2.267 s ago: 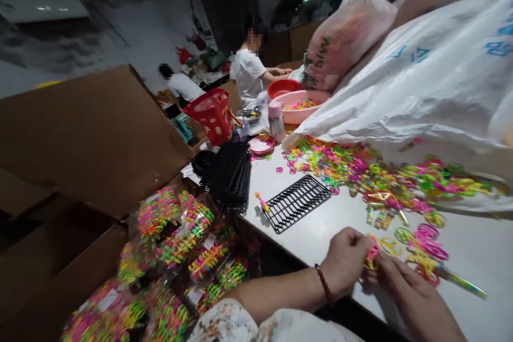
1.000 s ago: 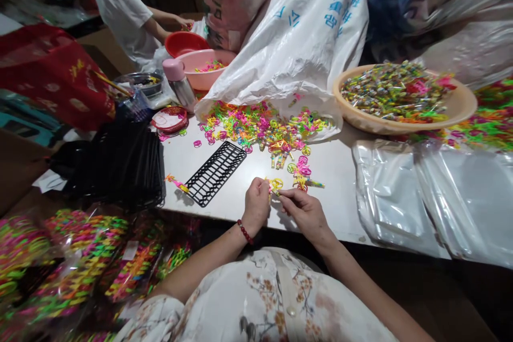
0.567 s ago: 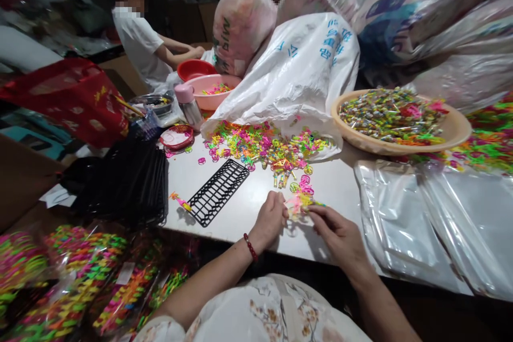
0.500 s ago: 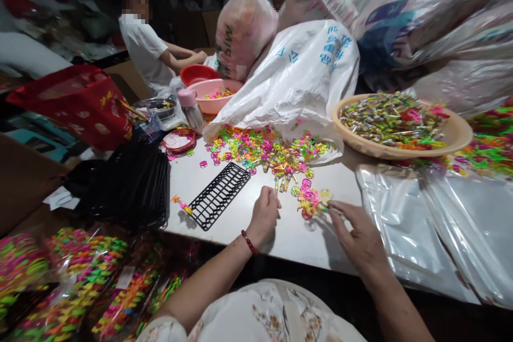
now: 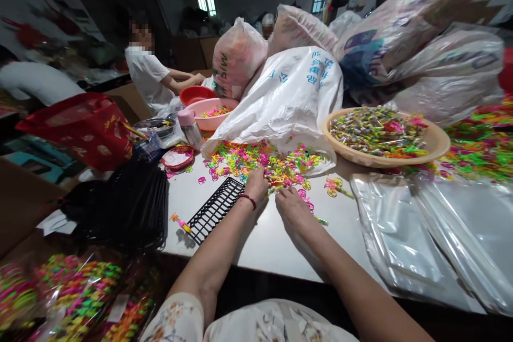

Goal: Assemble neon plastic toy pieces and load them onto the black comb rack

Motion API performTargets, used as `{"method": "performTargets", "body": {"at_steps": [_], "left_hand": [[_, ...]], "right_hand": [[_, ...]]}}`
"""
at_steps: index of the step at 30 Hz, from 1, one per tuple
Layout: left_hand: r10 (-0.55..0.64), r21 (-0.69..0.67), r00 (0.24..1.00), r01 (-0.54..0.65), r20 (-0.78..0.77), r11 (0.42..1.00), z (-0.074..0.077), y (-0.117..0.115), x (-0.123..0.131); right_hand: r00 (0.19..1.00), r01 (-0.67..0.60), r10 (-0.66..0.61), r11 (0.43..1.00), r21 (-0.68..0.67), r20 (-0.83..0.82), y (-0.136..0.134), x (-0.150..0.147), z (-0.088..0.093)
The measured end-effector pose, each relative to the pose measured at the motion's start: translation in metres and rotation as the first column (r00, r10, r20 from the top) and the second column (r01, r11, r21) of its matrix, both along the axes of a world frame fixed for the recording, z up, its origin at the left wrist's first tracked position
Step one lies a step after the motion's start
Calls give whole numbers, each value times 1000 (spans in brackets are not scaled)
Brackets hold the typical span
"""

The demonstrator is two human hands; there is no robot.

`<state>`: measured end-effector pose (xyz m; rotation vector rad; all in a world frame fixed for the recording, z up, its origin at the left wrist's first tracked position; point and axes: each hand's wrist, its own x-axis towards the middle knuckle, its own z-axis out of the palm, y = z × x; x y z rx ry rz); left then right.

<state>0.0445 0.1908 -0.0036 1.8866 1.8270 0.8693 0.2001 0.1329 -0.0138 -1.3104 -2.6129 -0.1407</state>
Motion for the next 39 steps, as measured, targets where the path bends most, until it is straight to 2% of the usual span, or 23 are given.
{"method": "performTargets", "body": {"at_steps": [3,6,8,10,12,14,17,20,24,27,28,29,31,32,33,35,39], "left_hand": [[-113,10,993,113,36,994,-7,-11,11],[-126,23,990,124,67,992,-9,-20,16],[-37,23,997,36,68,999,-7,-23,11],[109,11,993,-110,55,994,-3,-23,-1],[257,-10,966,-257,38,966,-1,-22,-16],[355,-35,934,-354,34,935,0,-19,-29],[410,-88,909,-403,79,911,-4,-16,-40],[415,-143,887,-393,200,908,-6,-14,-40],[367,-221,810,-296,457,929,3,-23,-34],[279,-277,728,-126,627,953,16,-42,-28],[245,-294,673,-42,698,955,20,-50,-26],[217,-307,589,55,779,950,24,-59,-23],[211,-306,349,245,913,920,29,-76,-16],[229,-295,232,311,945,903,31,-84,-11],[252,-289,150,347,956,892,31,-91,-6],[283,-302,106,346,953,888,30,-101,3],[285,-321,161,281,945,904,23,-112,18]], "right_hand": [[998,66,-66,997,27,-7,4,12,-3],[988,144,-142,989,26,-67,8,28,-6],[970,198,-197,980,-9,-142,13,39,-7],[935,250,-251,968,-38,-251,18,48,-6],[883,283,-275,958,-35,-380,22,54,-4],[821,290,-258,957,-17,-509,22,53,0],[725,209,-205,975,-74,-658,9,42,7],[642,66,-244,962,-264,-727,-14,26,12],[511,-66,-410,857,-510,-755,-38,11,16],[418,-149,-486,797,-585,-768,-43,8,17],[394,-168,-495,790,-590,-775,-44,7,17],[374,-179,-499,788,-589,-782,-44,7,17],[351,-184,-497,794,-579,-793,-45,7,17],[346,-185,-496,796,-576,-796,-45,6,16],[343,-186,-496,797,-575,-798,-47,6,16],[348,-191,-496,794,-578,-796,-50,6,16],[368,-224,-504,768,-600,-782,-58,9,19]]}}
